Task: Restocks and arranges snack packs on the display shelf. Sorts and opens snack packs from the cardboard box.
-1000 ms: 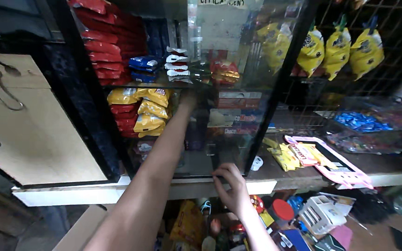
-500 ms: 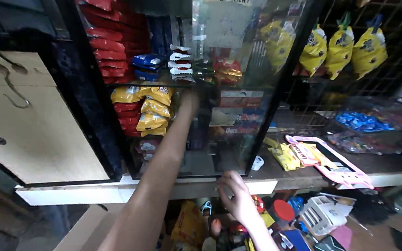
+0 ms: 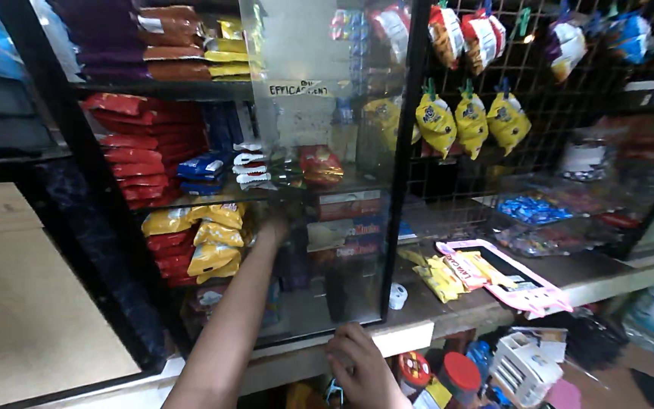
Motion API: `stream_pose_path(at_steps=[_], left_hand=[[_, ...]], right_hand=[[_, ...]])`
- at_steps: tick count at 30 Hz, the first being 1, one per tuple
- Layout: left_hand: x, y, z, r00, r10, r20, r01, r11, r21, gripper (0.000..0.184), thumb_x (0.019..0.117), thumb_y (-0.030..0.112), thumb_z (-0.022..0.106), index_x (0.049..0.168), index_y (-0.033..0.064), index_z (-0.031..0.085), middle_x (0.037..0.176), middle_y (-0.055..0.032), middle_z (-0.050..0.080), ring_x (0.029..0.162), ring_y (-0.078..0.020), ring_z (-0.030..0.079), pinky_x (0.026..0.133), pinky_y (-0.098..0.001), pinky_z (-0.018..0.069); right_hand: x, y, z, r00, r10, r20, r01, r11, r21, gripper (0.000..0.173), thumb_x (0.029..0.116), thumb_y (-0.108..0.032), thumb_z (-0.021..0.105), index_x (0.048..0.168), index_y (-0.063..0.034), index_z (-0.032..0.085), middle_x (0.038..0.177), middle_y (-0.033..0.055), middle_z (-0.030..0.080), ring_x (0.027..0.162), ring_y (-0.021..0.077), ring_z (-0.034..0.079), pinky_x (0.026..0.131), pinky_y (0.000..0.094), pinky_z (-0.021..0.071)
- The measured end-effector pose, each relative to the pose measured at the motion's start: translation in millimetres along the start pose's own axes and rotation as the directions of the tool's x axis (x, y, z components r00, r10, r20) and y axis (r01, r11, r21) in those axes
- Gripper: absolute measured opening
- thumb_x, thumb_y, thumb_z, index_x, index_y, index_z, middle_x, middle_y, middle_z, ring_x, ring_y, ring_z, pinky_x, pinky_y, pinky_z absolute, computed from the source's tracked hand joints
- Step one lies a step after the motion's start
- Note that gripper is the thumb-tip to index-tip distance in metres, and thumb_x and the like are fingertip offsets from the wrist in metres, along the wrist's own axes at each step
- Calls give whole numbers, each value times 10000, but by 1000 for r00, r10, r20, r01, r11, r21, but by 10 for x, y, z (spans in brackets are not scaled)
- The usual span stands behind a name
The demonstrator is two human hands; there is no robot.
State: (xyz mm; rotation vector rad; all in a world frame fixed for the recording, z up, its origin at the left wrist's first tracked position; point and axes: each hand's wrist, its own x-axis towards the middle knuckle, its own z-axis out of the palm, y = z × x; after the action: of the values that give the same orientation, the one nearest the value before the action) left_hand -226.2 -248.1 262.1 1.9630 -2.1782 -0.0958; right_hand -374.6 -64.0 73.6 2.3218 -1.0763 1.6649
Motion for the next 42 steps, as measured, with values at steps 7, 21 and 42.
stream_pose_path(at_steps=[7, 21, 42], left_hand=[[90, 2, 70, 943, -70, -327, 22, 989, -150, 307, 1004, 74, 570, 1240, -118, 609, 1288, -334, 595, 1230, -503, 565, 1009, -623, 459], [301, -27, 66, 930, -12, -367, -29, 994, -107, 382, 1021, 151, 573, 1329, -75, 583, 1379, -314, 556, 1333, -488, 491, 1087, -618, 391], [136, -766, 99, 960, -154, -232, -139, 457, -879, 320, 1044, 359, 471, 1264, 143, 558, 1070, -1, 629, 873, -81, 619, 734, -282, 541]], right_hand=[[-11, 18, -37, 999, 27, 41, -27, 1000, -6, 139, 886, -149, 651, 912, -76, 766, 949, 111, 717, 940, 236, 690, 843, 333, 568], [-43, -20, -71, 991, 55, 119, -57, 998, 14, 148, 887, -132, 651, 932, -44, 762, 957, 124, 713, 939, 263, 695, 830, 376, 574], [-861, 233, -395, 347, 558, 754, -639, 729, -246, 351, 1035, -219, 595, 1282, 22, 654, 1363, 267, 579, 1317, 434, 518, 1091, 609, 392]])
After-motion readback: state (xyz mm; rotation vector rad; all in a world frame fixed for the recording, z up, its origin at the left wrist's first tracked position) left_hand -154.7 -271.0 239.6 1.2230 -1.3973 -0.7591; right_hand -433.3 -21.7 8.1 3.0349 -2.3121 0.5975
